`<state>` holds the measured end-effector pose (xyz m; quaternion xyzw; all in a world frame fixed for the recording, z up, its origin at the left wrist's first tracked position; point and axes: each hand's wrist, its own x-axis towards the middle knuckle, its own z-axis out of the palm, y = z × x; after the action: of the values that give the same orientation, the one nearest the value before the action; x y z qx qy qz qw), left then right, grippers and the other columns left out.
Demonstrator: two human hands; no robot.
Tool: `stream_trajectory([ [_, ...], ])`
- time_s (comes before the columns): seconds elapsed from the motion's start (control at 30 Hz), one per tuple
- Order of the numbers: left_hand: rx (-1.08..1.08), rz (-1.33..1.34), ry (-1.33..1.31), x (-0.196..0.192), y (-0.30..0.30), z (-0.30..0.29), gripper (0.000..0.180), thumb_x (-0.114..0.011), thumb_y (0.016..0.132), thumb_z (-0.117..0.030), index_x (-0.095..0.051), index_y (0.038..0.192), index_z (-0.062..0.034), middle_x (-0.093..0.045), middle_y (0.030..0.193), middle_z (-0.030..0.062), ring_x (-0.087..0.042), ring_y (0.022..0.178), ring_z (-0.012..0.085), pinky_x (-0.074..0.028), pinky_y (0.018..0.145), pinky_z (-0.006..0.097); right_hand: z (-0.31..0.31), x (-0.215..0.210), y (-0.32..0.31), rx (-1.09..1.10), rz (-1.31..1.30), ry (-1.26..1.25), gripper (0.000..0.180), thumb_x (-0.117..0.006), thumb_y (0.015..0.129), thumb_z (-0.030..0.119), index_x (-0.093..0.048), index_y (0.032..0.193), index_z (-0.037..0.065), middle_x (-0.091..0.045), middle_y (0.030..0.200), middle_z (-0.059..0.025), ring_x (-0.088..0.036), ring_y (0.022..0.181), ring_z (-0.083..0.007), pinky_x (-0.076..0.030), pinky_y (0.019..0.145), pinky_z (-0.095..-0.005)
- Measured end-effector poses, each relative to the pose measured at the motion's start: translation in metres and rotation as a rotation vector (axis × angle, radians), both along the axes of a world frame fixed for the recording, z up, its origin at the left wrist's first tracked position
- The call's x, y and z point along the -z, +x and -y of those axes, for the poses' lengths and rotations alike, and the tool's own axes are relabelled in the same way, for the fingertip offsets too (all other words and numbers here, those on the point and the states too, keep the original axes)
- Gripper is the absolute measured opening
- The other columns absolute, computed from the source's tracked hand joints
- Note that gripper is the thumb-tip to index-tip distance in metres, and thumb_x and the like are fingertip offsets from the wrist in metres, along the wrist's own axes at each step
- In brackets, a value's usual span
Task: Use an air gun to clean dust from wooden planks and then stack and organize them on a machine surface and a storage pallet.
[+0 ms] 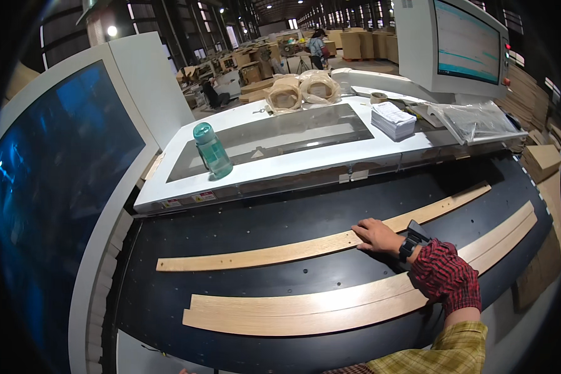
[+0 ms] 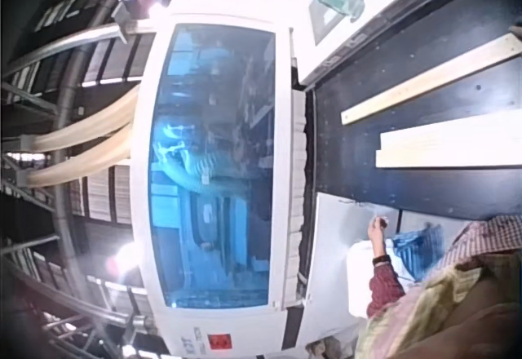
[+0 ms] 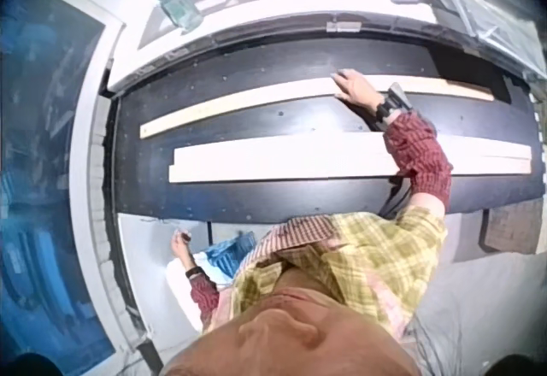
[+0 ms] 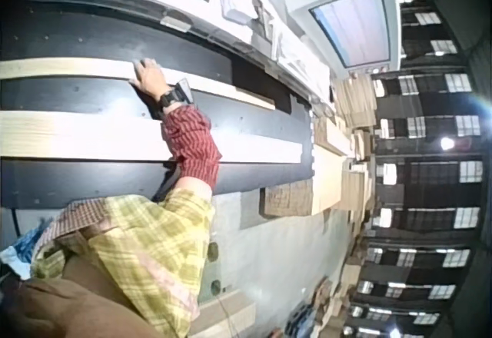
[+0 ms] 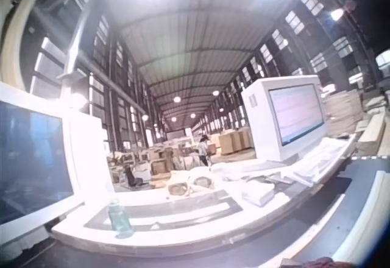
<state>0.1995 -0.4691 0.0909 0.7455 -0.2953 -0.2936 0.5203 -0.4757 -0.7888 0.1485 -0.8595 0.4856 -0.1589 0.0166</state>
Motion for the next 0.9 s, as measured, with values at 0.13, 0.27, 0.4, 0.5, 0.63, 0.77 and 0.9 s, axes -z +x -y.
stream_trajectory([
  [0.13,0.312,0.084,0.639,0.111,0.117,-0.067,0.035,-0.048,0.092,-0.033,-0.065,0.090,-0.0023,-0.061,0.071,0.0048,-0.052,0.056,0.0141,-0.042,0.051,0.029,-0.038,-0.009,0.022,0.073,0.072,-0.039,0.054,-0.068,0.078,0.030,-0.050,0.121,0.003,-0.051,0.116,-0.0193,-0.051,0.105,-0.0356,-0.044,0.089,-0.0408],
  [0.27,-0.063,-0.288,0.584,0.136,0.140,-0.114,0.038,-0.047,0.094,-0.029,-0.062,0.106,0.0041,-0.065,0.082,0.0117,-0.059,0.065,0.0198,-0.050,0.064,0.029,-0.109,-0.039,0.067,0.271,0.241,0.044,0.048,-0.064,0.081,0.022,-0.051,0.121,0.000,-0.050,0.121,-0.0209,-0.050,0.112,-0.0360,-0.043,0.094,-0.0398],
  [0.4,-0.142,-0.109,0.433,0.083,0.174,-0.097,0.038,-0.048,0.094,-0.028,-0.061,0.109,0.0044,-0.065,0.088,0.0130,-0.060,0.070,0.0212,-0.050,0.068,0.030,-0.175,-0.042,0.099,0.327,0.267,0.026,0.042,-0.063,0.080,0.019,-0.053,0.116,-0.001,-0.050,0.121,-0.0200,-0.049,0.112,-0.0366,-0.042,0.094,-0.0396],
  [0.5,-0.174,0.162,0.209,0.016,0.206,-0.047,0.038,-0.049,0.094,-0.027,-0.060,0.112,0.0046,-0.065,0.092,0.0140,-0.061,0.074,0.0223,-0.051,0.070,0.031,-0.220,-0.039,0.109,0.468,0.350,0.011,0.039,-0.065,0.078,0.014,-0.055,0.113,0.001,-0.052,0.119,-0.0181,-0.049,0.113,-0.0343,-0.041,0.096,-0.0376],
  [0.63,-0.103,0.435,-0.162,-0.100,0.193,0.070,0.038,-0.050,0.094,-0.027,-0.058,0.115,0.0048,-0.064,0.097,0.0152,-0.062,0.080,0.0238,-0.051,0.073,0.031,-0.260,-0.042,0.112,0.662,0.375,-0.061,0.036,-0.064,0.079,0.010,-0.055,0.113,0.001,-0.052,0.119,-0.0166,-0.050,0.113,-0.0338,-0.041,0.095,-0.0368],
  [0.77,0.082,0.492,-0.483,-0.180,0.130,0.204,0.033,-0.040,0.098,-0.015,-0.051,0.125,0.0029,-0.063,0.101,0.0128,-0.061,0.092,0.0193,-0.049,0.086,0.031,-0.258,-0.061,0.128,0.611,0.307,-0.005,0.038,-0.064,0.079,0.009,-0.053,0.115,0.002,-0.050,0.122,-0.0163,-0.049,0.112,-0.0349,-0.042,0.094,-0.0378],
  [0.9,0.630,0.385,-0.542,-0.203,-0.051,0.293,0.030,-0.049,0.093,-0.013,-0.056,0.119,0.0007,-0.063,0.102,0.0108,-0.060,0.095,0.0194,-0.047,0.089,0.032,-0.257,-0.055,0.112,0.680,0.249,-0.049,0.040,-0.065,0.079,0.014,-0.053,0.115,0.002,-0.050,0.122,-0.0175,-0.050,0.111,-0.0357,-0.042,0.094,-0.0385],
])
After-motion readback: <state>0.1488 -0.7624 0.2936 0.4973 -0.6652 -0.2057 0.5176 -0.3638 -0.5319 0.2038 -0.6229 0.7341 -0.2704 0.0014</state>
